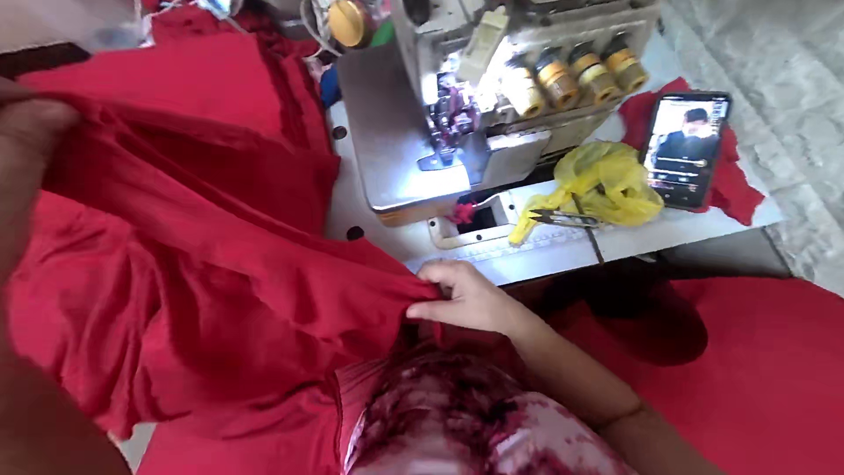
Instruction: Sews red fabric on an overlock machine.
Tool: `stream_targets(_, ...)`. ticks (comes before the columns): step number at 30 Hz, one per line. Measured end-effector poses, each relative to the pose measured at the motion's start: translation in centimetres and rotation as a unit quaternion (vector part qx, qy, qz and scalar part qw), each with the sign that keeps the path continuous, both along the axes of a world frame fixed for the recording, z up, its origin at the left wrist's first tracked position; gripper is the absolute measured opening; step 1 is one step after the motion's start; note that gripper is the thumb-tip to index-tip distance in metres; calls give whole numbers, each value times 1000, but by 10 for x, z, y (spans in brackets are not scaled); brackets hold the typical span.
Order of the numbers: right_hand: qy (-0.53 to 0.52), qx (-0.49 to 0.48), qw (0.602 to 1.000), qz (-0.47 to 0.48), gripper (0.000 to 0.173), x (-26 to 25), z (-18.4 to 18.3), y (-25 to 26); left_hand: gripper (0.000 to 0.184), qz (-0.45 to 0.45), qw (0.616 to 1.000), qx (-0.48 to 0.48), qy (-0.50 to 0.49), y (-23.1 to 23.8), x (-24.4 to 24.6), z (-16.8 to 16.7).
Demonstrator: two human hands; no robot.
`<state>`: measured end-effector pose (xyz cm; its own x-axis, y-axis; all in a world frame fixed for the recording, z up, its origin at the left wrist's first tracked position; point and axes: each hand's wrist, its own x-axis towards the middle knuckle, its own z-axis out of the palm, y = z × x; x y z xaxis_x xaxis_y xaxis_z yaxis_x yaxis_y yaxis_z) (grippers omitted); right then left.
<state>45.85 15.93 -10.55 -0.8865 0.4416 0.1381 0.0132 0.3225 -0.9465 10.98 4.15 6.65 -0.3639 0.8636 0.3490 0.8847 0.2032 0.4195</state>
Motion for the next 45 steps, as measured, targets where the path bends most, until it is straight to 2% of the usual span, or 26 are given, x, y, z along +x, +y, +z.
stream_targets(3, -29, -18, 999, -12, 30, 2, -6, 3, 37, 84, 994, -17, 61, -39, -35, -48)
stream_targets(6, 4, -53, 999, -10, 28, 0, -8, 2, 40, 96, 994, -27, 34, -46, -3, -67)
stream_targets(9, 53, -186, 981, 2, 8, -2, 2, 0, 35, -6, 999, 19, 27, -27, 46, -80)
stream_targets(10, 54, -239, 969, 2, 8, -3, 6, 0, 34, -57, 998, 18, 29, -21, 57, -87)
stream_targets(12, 51, -349, 936, 0, 16, -4, 13, -3, 29, -126, 991, -48, 19, -6, 78, -92)
stream_targets(14, 46, -418, 907, 21, 19, -5, 15, -9, 24, -108, 981, -163, 14, 10, 98, -91)
stream_targets(16, 53, -436, 897, 52, 20, -6, 11, -18, 41, -72, 967, -224, 92, 19, 99, -108)
stream_targets(17, 62, -439, 894, 62, 21, -7, 8, -22, 46, -86, 961, -211, 156, 20, 91, -124)
stream_targets(19, 77, -429, 899, 52, 22, -9, 7, -28, 38, -124, 958, -198, 168, 21, 85, -136)
stream_targets(22, 113, -363, 925, 11, 23, -10, 11, -26, 20, -132, 964, -224, 55, 26, 98, -111)
stream_targets(24, 155, -288, 945, -1, 19, -11, 14, -22, 18, -117, 967, -229, -4, 27, 102, -95)
stream_targets(27, 223, -226, 948, 35, 12, -14, 29, -19, 14, -115, 966, -193, -126, 28, 112, -74)
stream_targets(29, 260, -201, 942, 70, 4, -16, 36, -19, 11, -165, 948, -141, -231, 28, 120, -66)
stream_targets(31, 268, -169, 946, 65, 11, -18, 39, -18, 10, -250, 917, -96, -297, 31, 122, -69)
stream_targets(33, 249, -137, 959, 13, 9, -18, 37, -15, 13, -301, 899, -66, -312, 32, 120, -75)
stream_targets(35, 218, -114, 968, -50, 5, -19, 34, -13, 14, -302, 901, -54, -307, 28, 117, -83)
stream_targets(37, 192, -90, 973, -86, 10, -19, 32, -12, 12, -262, 907, -60, -324, 22, 123, -84)
stream_targets(40, 208, -69, 974, -54, 12, -17, 39, -21, 7, -174, 915, -91, -353, 13, 144, -69)
stream_targets(42, 235, -65, 969, -26, 11, -17, 42, -25, 7, -152, 914, -107, -362, 10, 151, -64)
stream_targets(45, 216, -58, 970, -94, 11, -23, 36, -19, 12, -152, 926, -127, -322, 7, 152, -64)
